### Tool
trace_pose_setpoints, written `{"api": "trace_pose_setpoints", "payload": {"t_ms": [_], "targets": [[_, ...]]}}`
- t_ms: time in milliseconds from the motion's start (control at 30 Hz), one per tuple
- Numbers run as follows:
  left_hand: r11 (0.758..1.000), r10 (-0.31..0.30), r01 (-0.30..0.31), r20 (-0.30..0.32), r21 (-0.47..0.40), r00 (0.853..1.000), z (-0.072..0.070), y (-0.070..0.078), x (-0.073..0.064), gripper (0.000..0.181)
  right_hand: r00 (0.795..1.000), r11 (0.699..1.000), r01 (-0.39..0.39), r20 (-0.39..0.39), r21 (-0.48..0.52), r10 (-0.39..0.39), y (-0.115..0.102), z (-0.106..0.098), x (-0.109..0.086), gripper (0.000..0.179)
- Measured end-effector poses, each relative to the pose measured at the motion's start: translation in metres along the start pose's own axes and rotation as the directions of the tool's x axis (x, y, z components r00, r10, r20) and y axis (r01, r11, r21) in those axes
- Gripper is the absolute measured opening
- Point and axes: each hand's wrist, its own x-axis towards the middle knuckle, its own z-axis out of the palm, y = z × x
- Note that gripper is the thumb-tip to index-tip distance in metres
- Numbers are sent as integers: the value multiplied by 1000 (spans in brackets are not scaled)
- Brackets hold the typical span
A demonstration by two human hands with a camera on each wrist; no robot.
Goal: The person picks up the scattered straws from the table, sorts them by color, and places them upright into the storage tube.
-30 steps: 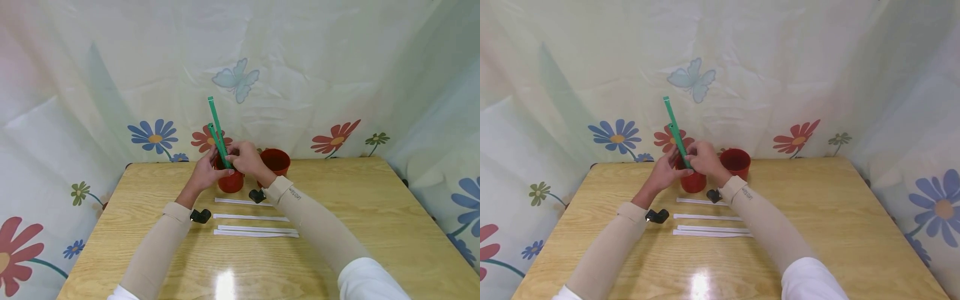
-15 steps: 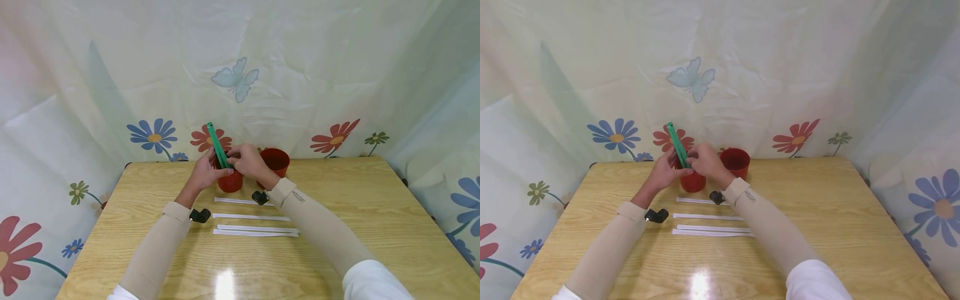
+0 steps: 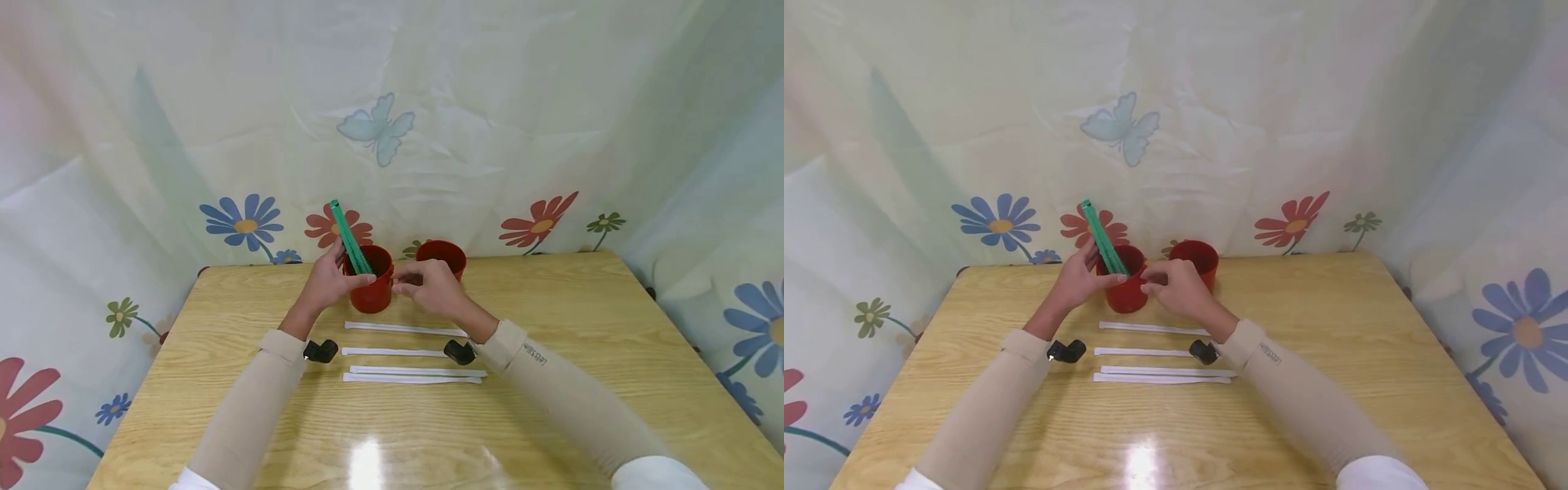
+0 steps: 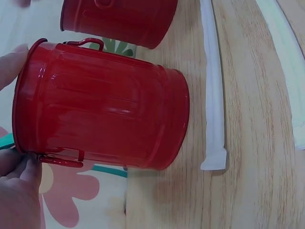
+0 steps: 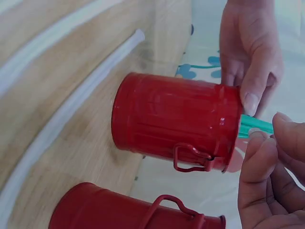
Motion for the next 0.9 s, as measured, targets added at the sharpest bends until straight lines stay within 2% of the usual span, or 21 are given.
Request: {"api": "trace_pose_setpoints", "payload": {"t_ms": [167,267,367,433,600,733,900], "targets": [[997,-46,48,-24,55,999,-4,1,-8,99,999,999,33,-8,28,-33,5,-5,-18,17],[994,-64,69,-54,85,996,-6,1,-15,102,1000,999,15,4,46,-15,10,-9,-29,16],[995,-62,70,-104,68,993,-4,1,-22,108,1000,998,-18,20,53,17,15,-11,-39,15],[998,-41,47,-142,34,989,-1,3,-25,110,999,998,-34,27,51,32,19,-13,-46,14],[993,93,-106,-198,-59,976,13,11,-29,106,999,1000,-15,51,27,13,30,-16,-61,13],[976,158,-182,-184,-117,970,27,21,-31,102,998,1000,-16,66,10,15,36,-17,-73,13],[964,189,-208,-126,-167,974,47,31,-33,99,995,1000,-20,95,-16,22,44,-15,-84,14]]}}
